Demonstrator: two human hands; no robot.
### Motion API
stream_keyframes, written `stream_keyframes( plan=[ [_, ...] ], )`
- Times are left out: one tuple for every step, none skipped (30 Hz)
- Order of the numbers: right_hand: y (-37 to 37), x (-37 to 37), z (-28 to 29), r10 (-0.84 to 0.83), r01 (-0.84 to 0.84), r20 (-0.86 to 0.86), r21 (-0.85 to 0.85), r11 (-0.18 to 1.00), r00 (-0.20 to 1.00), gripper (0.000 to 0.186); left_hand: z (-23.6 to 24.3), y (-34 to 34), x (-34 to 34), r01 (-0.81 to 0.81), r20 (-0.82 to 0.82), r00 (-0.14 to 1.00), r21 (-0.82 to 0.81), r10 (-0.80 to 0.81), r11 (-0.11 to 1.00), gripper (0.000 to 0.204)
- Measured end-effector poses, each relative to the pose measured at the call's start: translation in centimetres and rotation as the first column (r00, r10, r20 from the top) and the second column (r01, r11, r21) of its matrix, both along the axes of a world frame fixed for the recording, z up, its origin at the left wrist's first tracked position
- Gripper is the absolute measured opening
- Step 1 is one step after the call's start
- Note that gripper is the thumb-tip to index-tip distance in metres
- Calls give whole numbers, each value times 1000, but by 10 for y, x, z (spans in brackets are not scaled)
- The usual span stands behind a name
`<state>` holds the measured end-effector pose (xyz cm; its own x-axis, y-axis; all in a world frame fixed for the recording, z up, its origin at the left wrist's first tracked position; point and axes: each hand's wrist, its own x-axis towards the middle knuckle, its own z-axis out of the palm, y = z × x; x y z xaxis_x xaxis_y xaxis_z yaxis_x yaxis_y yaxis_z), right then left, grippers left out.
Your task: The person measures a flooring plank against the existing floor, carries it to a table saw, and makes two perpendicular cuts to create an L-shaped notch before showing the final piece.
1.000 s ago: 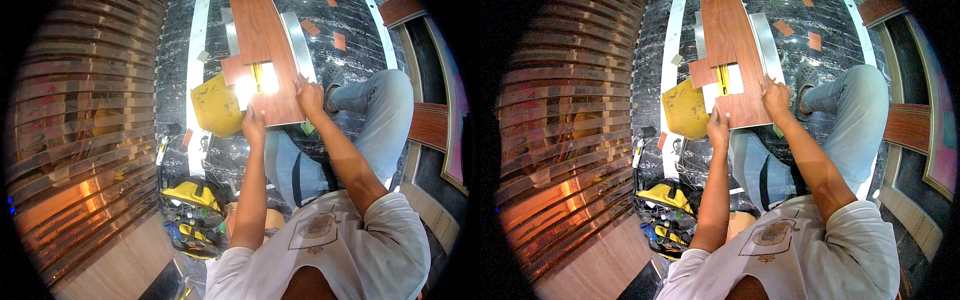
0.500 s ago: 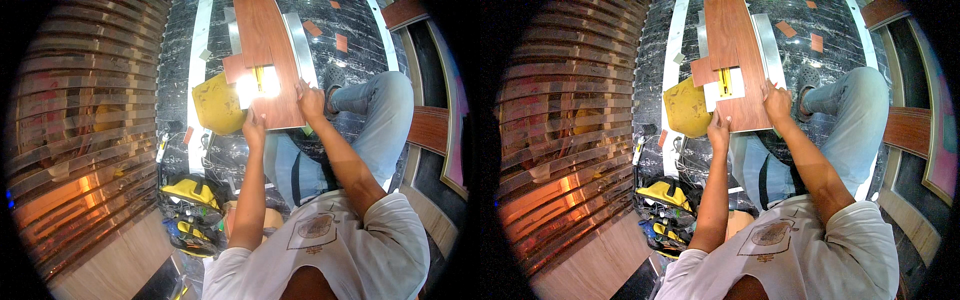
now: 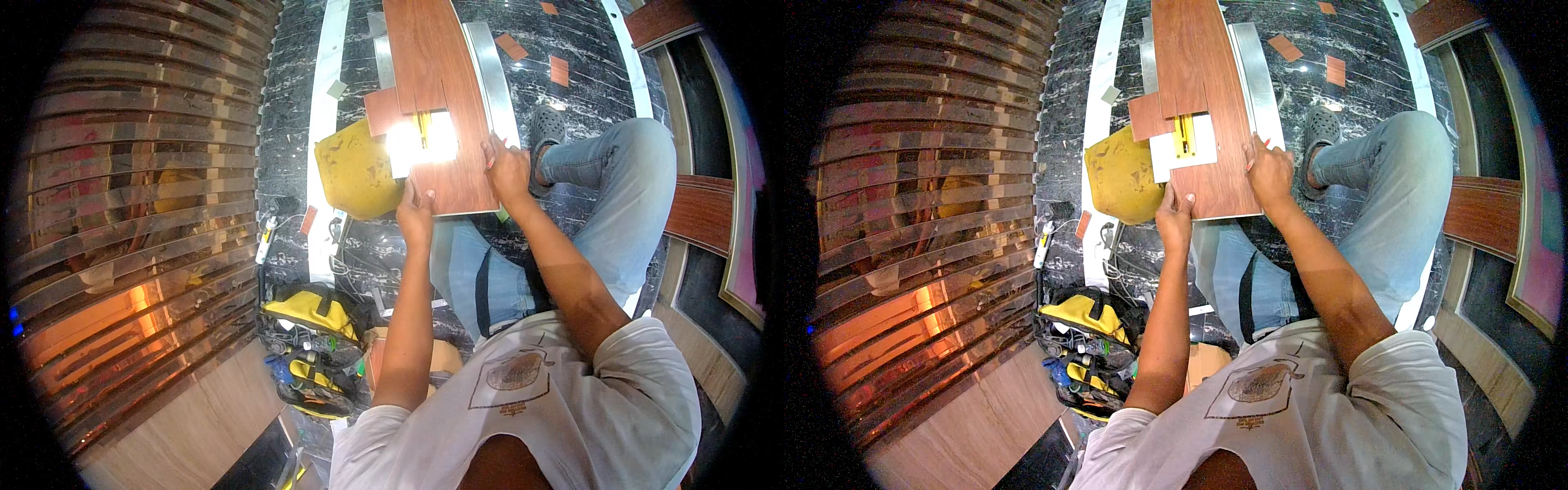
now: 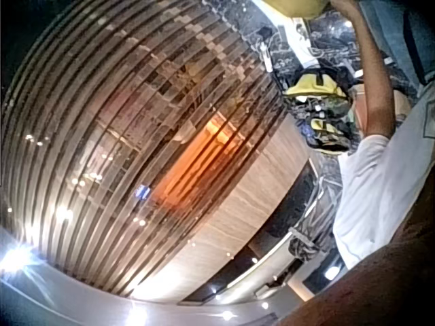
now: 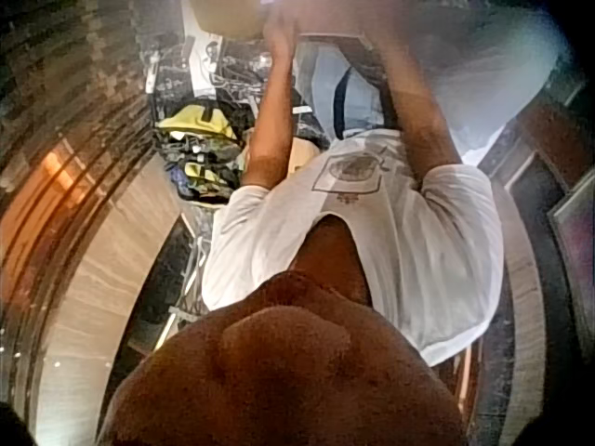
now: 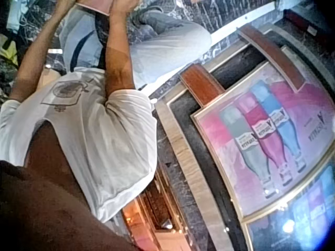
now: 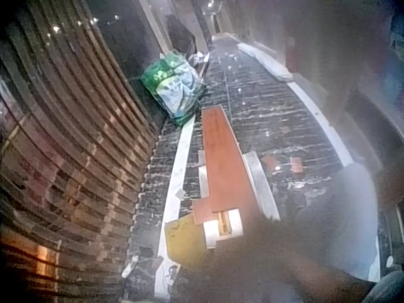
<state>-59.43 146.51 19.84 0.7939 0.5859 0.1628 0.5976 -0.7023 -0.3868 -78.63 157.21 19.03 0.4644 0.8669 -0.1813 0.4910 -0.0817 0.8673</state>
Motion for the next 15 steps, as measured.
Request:
stream_keyframes(
  plan=[
    [0, -1, 0, -6, 6, 0, -6, 1000, 1000, 37, 1, -1, 0, -2, 17, 1000, -13, 2, 1000, 61],
    [-1, -1, -1, -5, 5, -4, -12, 1000, 1000, 38, 3, -1, -1, -3, 34, 999, -27, 4, 1000, 61],
    [-1, -1, -2, -3, 3, -8, -17, 1000, 1000, 38, 4, -2, -1, -5, 50, 999, -40, 7, 999, 61],
    [-1, -1, -2, 0, 0, -12, -22, 1000, 1000, 38, 2, -1, -2, -6, 47, 999, -35, 7, 999, 62],
    [-1, -2, -2, 5, -5, -12, -10, 1000, 1000, 38, 0, -1, -3, -6, 43, 999, -30, 8, 1000, 62],
    [0, -2, -2, 10, -10, -11, 2, 1000, 1000, 39, -1, 0, -5, -7, 40, 999, -25, 8, 1000, 62],
    [-2, -1, -4, 11, -11, -10, 8, 1000, 1000, 39, 3, -2, -3, -12, 39, 999, -42, 14, 999, 62],
    [-3, 0, -4, 3, -3, -12, -6, 1000, 1000, 39, 12, -5, 1, -16, 40, 999, -57, 18, 998, 62],
    [-5, 1, -3, -4, 4, -13, -20, 1000, 1000, 40, 19, -7, 4, -19, 41, 999, -73, 22, 997, 62],
    [-4, 0, -2, -5, 5, -15, -30, 1000, 1000, 40, 19, -6, 3, -18, 50, 999, -70, 22, 997, 62],
    [-3, -1, -1, -4, 3, -22, -34, 999, 1000, 40, 19, -6, 2, -17, 58, 998, -67, 21, 998, 62],
    [-3, -2, 0, -3, 1, -28, -38, 999, 1000, 40, 18, -5, 1, -16, 67, 998, -64, 20, 998, 62],
    [-2, -2, -1, -2, 0, -34, -42, 999, 999, 40, 15, -4, 0, -15, 65, 998, -62, 18, 998, 63],
    [-1, -2, -1, -1, 1, -26, -30, 1000, 1000, 40, 12, -3, -2, -13, 63, 998, -59, 17, 998, 63],
    [-1, -2, -2, -1, 1, -19, -17, 1000, 1000, 40, 9, -2, -3, -12, 61, 998, -56, 15, 998, 63]
  ],
)
